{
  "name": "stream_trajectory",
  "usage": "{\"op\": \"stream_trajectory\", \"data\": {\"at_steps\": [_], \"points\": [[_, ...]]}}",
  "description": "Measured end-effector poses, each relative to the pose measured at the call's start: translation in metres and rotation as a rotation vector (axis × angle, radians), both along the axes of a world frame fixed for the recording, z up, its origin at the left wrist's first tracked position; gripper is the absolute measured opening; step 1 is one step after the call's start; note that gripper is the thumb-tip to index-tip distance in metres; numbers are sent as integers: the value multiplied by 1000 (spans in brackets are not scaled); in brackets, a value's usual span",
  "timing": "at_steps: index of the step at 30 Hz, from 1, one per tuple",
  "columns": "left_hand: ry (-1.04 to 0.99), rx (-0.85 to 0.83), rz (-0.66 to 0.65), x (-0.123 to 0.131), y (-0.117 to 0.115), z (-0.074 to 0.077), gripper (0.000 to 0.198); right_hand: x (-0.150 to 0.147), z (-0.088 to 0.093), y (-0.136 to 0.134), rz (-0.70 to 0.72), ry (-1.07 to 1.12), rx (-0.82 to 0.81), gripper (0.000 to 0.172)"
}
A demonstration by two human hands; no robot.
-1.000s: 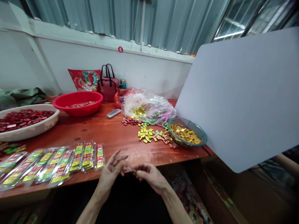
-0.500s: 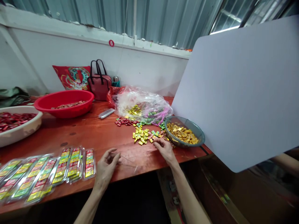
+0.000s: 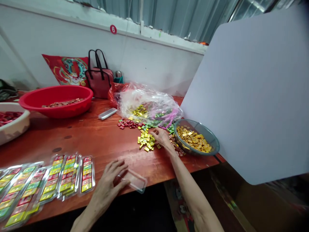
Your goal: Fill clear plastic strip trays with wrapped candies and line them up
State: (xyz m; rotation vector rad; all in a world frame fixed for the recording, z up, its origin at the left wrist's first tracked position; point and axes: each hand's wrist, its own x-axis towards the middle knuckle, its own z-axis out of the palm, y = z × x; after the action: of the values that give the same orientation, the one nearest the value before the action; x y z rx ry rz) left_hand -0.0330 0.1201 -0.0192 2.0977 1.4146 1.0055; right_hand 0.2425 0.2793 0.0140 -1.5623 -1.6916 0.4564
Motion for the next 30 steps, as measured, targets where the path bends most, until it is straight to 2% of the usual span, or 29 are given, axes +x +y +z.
{"op": "stream_trajectory", "data": {"at_steps": [4,8,13,19,23,30], "points": [[29,-7,-28,-5,0,-1,33,-1,-3,11,12,23,-36,7],[28,24,3,1,1,1,33,9,2,8,94,149,-106,5],[21,74,49,15,3,0,30,21,7,-22,162,388,-198,30],[14,40,27,9,1,2,31,28,5,-54,207,920,-331,36],[-1,5,-15,1,0,1,28,28,2,-67,181,911,-322,35],[-44,10,10,2,2,-5,28,20,-2,-88,225,686,-246,24]]}}
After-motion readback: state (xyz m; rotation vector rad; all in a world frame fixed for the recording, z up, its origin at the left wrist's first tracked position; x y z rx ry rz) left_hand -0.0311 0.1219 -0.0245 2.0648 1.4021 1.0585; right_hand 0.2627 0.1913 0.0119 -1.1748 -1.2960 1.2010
